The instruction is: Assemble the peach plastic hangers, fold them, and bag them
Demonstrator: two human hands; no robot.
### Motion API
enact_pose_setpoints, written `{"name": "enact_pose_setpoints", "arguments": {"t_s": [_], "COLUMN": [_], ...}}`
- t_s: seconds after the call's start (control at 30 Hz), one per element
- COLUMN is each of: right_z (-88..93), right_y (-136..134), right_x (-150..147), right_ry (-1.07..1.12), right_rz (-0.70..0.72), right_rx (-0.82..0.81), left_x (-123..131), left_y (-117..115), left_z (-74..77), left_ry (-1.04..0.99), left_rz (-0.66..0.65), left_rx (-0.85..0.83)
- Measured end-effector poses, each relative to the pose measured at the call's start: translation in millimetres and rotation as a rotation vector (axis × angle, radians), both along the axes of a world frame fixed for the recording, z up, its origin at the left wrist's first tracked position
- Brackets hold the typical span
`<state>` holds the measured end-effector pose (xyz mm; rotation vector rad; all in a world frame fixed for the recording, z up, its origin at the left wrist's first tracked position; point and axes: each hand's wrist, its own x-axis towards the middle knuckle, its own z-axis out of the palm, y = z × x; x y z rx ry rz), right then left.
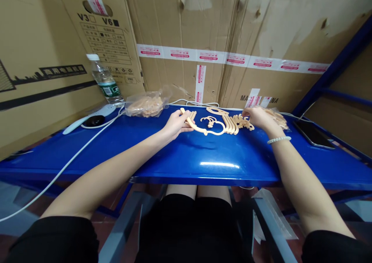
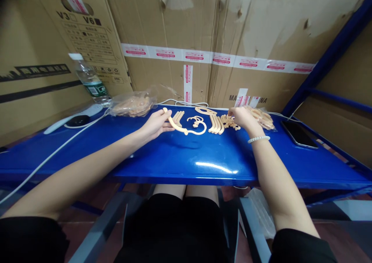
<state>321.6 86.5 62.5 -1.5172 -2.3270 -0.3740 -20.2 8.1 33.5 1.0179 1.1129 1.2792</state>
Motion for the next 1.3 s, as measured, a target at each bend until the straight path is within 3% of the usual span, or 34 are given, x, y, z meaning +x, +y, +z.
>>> {"name": "enact_pose_setpoints", "arguments": {"t_s": [0.2, 0.37, 0.47, 0.57, 0.73, 0.97, 1.07, 1.2, 1.3], "right_z": [-4.6, -22.3, -26.5, -24.7, -21.3, -20.7, -20.2, -22.1, -24.6], "right_y": [-44, -81, -82, -77, -74, -75, -75, -77, -80], "right_x": [-75, -124, -127, -122, -120, -117, -116, -120, -124], "right_ry": [0.142, 0.042, -0.016, -0.030, -0.044, -0.037, -0.066, -0.115, -0.161], "right_rz": [0.276, 0.573, 0.521, 0.443, 0.441, 0.404, 0.373, 0.409, 0.457], "right_rx": [0.222, 0.434, 0.484, 0.440, 0.370, 0.373, 0.380, 0.416, 0.448], "left_x": [4, 11, 14, 14, 11, 4, 0, 4, 10], "left_y": [-5, -10, -11, -10, -4, 3, -4, -17, -21], "left_z": [2.4, -1.6, -5.1, -7.3, -10.9, -11.1, -9.2, -15.3, -22.5], "left_ry": [-0.111, -0.188, -0.209, -0.223, -0.201, -0.046, 0.268, 1.112, 1.312], "left_rz": [0.094, 0.121, 0.111, 0.118, 0.144, 0.328, 0.350, 0.203, 0.152], "left_rx": [0.065, 0.114, 0.115, 0.136, 0.189, 0.400, 0.659, 1.138, 1.138]}}
